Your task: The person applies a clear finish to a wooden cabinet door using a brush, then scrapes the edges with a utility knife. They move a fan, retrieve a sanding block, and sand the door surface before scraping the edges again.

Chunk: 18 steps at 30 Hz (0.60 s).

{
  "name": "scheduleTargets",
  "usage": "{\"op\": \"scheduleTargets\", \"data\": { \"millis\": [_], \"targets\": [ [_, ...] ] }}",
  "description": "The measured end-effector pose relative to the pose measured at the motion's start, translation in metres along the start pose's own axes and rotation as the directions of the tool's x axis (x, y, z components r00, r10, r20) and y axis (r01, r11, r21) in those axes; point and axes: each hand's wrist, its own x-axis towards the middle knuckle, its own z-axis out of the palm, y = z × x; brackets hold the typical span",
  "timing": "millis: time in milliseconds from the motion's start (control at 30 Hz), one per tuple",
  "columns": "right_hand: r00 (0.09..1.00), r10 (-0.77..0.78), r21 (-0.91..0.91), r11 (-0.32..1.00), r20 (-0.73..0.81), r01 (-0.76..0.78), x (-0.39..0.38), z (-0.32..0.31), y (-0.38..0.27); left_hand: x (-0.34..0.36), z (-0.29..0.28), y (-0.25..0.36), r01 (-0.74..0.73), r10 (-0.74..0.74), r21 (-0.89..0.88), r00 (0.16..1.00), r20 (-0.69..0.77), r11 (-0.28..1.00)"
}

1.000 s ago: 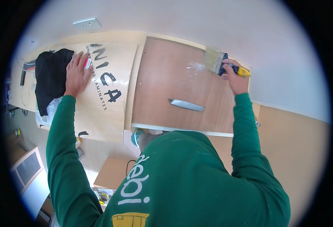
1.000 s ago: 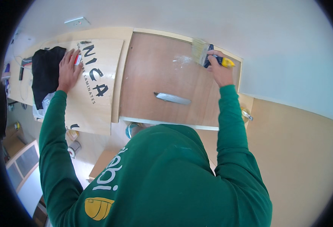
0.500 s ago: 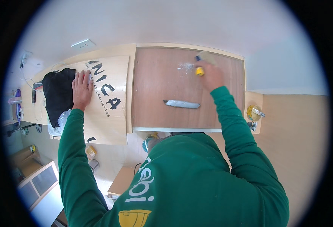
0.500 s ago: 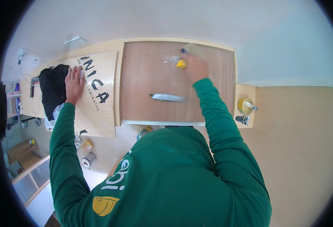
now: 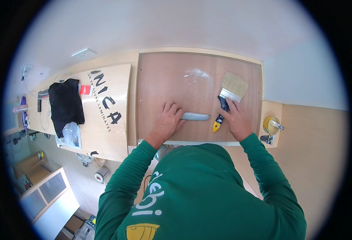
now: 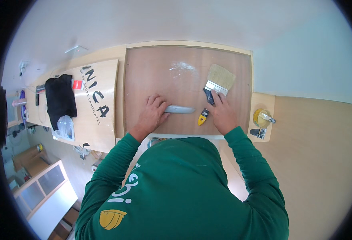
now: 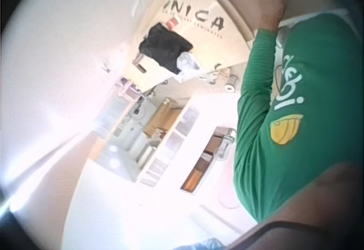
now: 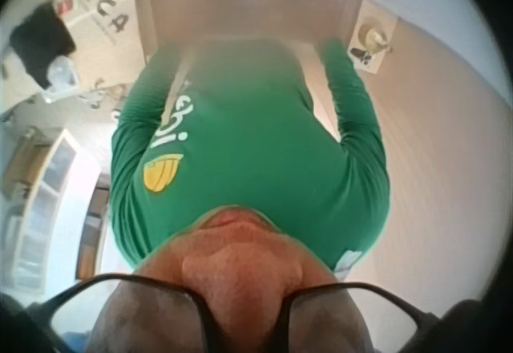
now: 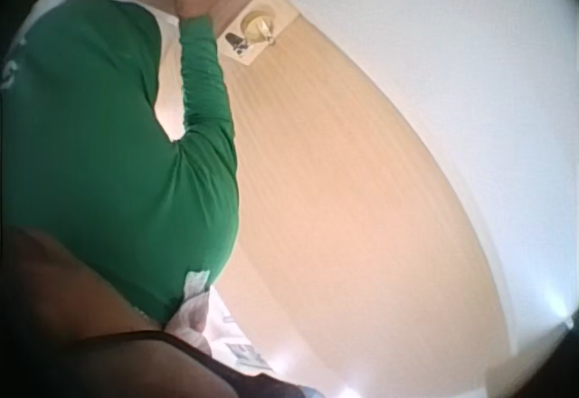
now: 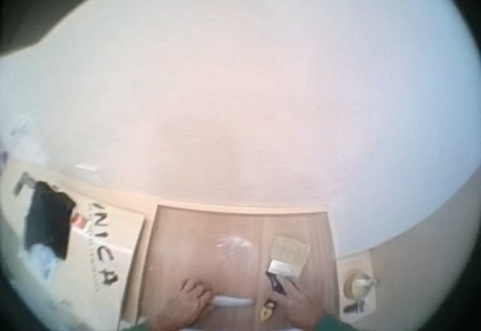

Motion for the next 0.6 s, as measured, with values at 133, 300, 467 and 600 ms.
{"op": "scheduleTargets", "data": {
  "millis": [133, 300, 467, 600],
  "targets": [
    [0.989, -0.067, 0.359, 0.927, -0.132, 0.111, 0.023, -0.021, -0.036, 0.030, -0.019, 0.002, -0.142, 0.142, -0.005, 0.989, 0.048, 0.990],
    [0.980, 0.178, 0.672, 0.716, 0.089, -0.191, 0.081, 0.024, -0.044, 0.102, -0.069, 0.013, -0.093, 0.097, 0.036, 0.981, -0.167, 0.995],
    [0.888, 0.237, 0.895, -0.317, 0.394, -0.313, 0.150, 0.036, -0.032, 0.138, -0.024, -0.026, 0.385, -0.570, -0.652, 0.817, -0.089, 0.653],
    [0.879, 0.190, 0.847, -0.415, 0.438, -0.332, 0.172, 0.047, -0.025, 0.176, 0.004, -0.041, 0.446, -0.652, -0.797, 0.753, 0.089, 0.407]
  ]
}}
